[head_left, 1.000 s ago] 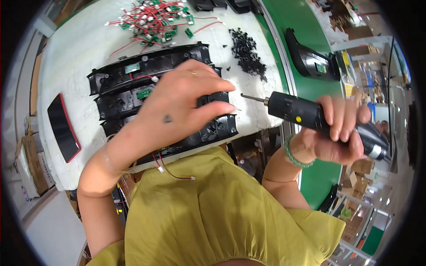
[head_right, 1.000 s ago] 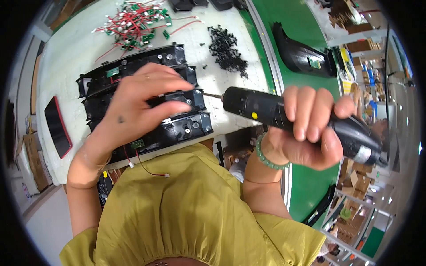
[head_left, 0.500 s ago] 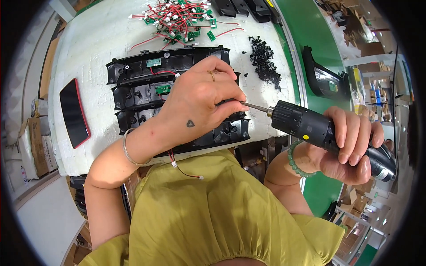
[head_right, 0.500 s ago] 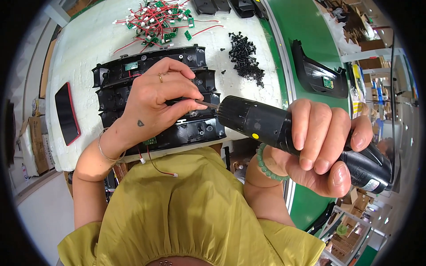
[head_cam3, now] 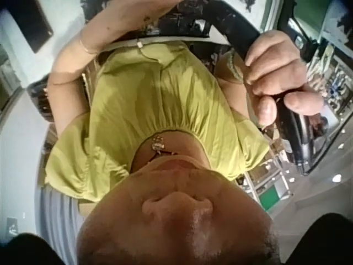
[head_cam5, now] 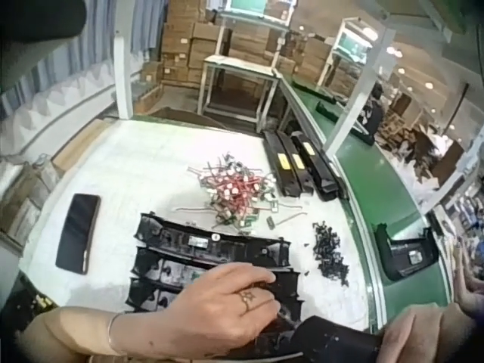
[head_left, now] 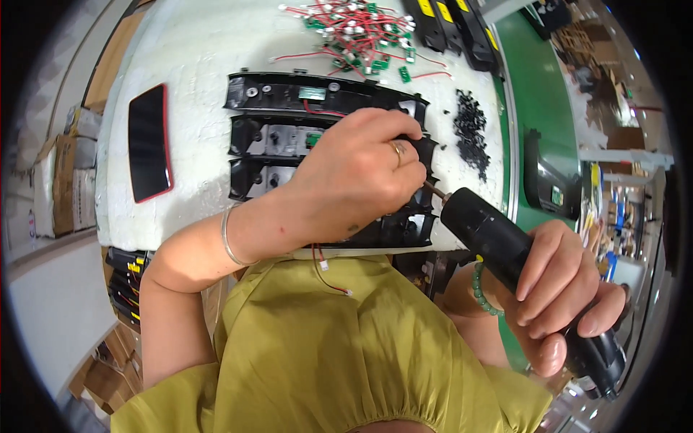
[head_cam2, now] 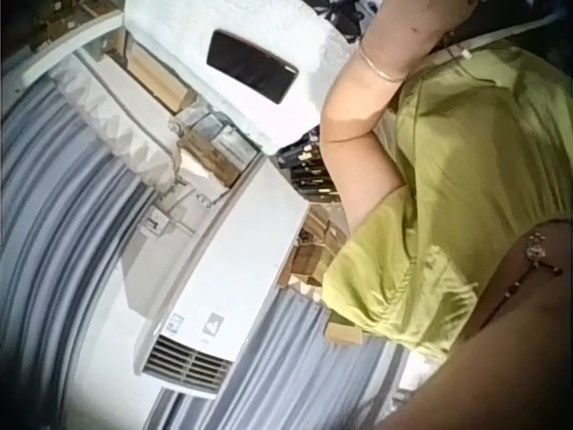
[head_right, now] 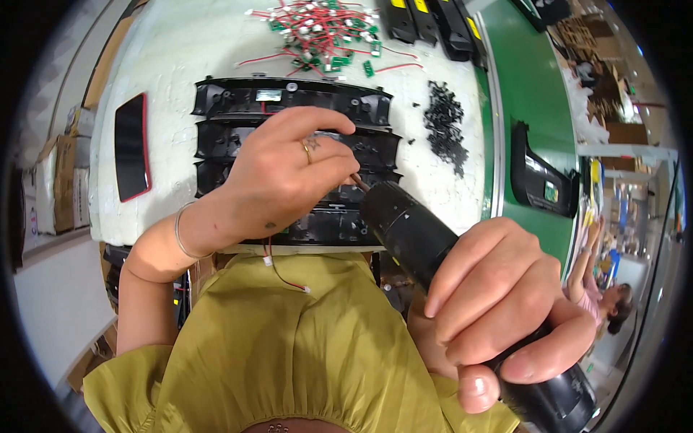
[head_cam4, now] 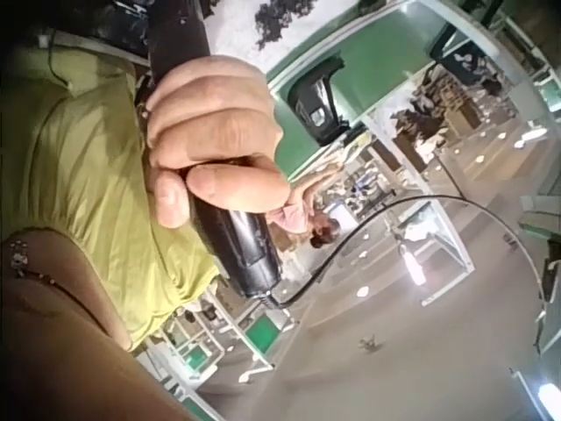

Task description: Assembling electronic components into a plastic housing using an electric screwdriver.

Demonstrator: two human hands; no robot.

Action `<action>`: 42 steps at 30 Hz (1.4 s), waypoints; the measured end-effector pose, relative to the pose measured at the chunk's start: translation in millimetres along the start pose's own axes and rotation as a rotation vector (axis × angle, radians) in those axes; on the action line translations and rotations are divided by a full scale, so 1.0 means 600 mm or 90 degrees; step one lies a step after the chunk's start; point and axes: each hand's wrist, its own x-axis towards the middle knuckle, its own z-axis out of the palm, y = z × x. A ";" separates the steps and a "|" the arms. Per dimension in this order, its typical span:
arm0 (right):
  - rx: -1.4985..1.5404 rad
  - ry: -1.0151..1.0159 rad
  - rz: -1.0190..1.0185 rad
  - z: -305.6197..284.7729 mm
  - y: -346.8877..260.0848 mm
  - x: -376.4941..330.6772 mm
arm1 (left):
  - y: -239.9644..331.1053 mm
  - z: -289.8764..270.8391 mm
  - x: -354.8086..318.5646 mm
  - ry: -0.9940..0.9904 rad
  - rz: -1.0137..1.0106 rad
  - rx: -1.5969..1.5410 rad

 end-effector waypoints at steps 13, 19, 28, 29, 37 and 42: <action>0.089 0.137 0.153 0.039 0.246 0.067 | -0.205 -0.036 -0.090 -0.020 -0.344 0.075; 0.119 0.117 0.155 0.054 0.266 0.067 | -0.193 -0.032 -0.084 -0.040 -0.377 0.084; 0.102 0.029 0.160 0.070 0.270 0.066 | -0.193 -0.024 -0.091 -0.014 -0.387 0.108; 0.076 0.030 0.162 0.074 0.270 0.065 | -0.193 -0.023 -0.093 -0.003 -0.373 0.117; 0.081 0.022 0.167 0.077 0.275 0.068 | -0.191 -0.025 -0.088 -0.034 -0.400 0.099; 0.085 0.043 0.159 0.070 0.278 0.073 | -0.194 -0.027 -0.083 -0.027 -0.384 0.108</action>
